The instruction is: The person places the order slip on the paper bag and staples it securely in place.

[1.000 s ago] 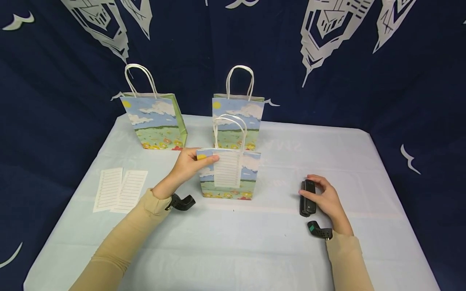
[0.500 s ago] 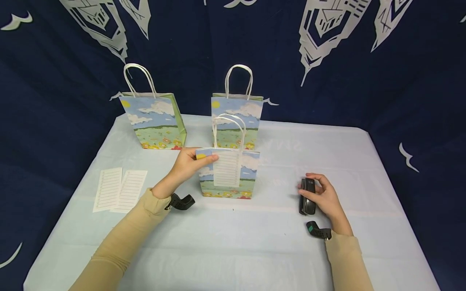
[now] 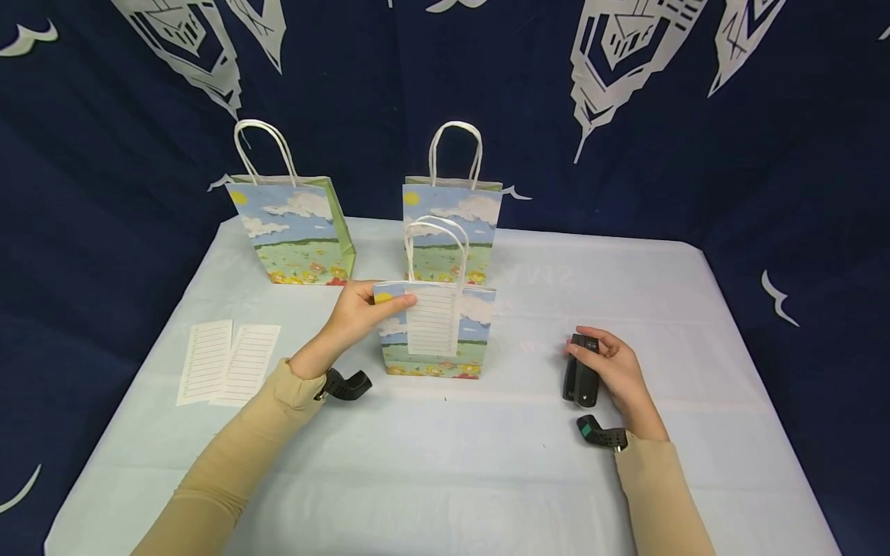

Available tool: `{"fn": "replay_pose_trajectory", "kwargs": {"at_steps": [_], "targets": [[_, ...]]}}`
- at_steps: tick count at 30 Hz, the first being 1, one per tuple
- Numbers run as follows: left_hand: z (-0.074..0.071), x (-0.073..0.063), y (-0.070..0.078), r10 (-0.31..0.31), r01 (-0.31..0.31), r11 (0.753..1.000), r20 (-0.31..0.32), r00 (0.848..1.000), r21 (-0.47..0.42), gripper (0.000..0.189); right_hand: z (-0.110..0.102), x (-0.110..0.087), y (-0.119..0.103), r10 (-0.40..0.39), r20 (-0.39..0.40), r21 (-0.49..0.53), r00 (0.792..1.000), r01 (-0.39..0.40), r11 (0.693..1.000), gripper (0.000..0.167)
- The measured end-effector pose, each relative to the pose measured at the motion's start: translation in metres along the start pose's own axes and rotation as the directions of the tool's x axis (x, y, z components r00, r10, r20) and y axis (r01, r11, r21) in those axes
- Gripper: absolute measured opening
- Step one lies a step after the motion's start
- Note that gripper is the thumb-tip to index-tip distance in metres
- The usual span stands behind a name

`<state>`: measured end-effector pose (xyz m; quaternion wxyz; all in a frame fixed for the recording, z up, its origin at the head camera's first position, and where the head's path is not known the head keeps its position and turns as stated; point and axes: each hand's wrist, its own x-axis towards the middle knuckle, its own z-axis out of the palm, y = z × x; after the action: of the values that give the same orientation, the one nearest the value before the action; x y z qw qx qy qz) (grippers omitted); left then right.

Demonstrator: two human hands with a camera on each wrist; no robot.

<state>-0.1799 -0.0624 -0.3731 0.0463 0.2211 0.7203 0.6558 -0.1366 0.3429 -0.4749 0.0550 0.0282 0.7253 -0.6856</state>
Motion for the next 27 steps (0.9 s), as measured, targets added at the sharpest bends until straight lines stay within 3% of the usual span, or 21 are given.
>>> {"fn": "replay_pose_trajectory", "kwargs": {"at_steps": [3, 7, 15, 27], "targets": [[0.000, 0.000, 0.001, 0.004, -0.004, 1.000, 0.004, 1.000, 0.001, 0.057, 0.005, 0.003, -0.005, 0.002, -0.003, -0.123, 1.000, -0.002, 0.992, 0.043], [0.000, 0.000, 0.002, 0.009, -0.009, 1.000, 0.006, 1.000, -0.001, 0.056, 0.012, 0.006, -0.012, -0.062, 0.026, -0.222, 0.998, 0.067, 0.973, 0.039], [0.000, 0.000, 0.003, 0.006, -0.006, 1.000, 0.003, 1.000, 0.011, 0.056, 0.028, 0.010, -0.031, -0.182, 0.086, -0.150, 0.980, 0.193, 0.970, 0.028], [0.001, 0.000, 0.000, 0.005, -0.005, 1.000, 0.004, 1.000, -0.004, 0.055, 0.056, 0.010, -0.077, -0.316, 0.094, 0.003, 0.944, 0.317, 0.948, 0.030]]}}
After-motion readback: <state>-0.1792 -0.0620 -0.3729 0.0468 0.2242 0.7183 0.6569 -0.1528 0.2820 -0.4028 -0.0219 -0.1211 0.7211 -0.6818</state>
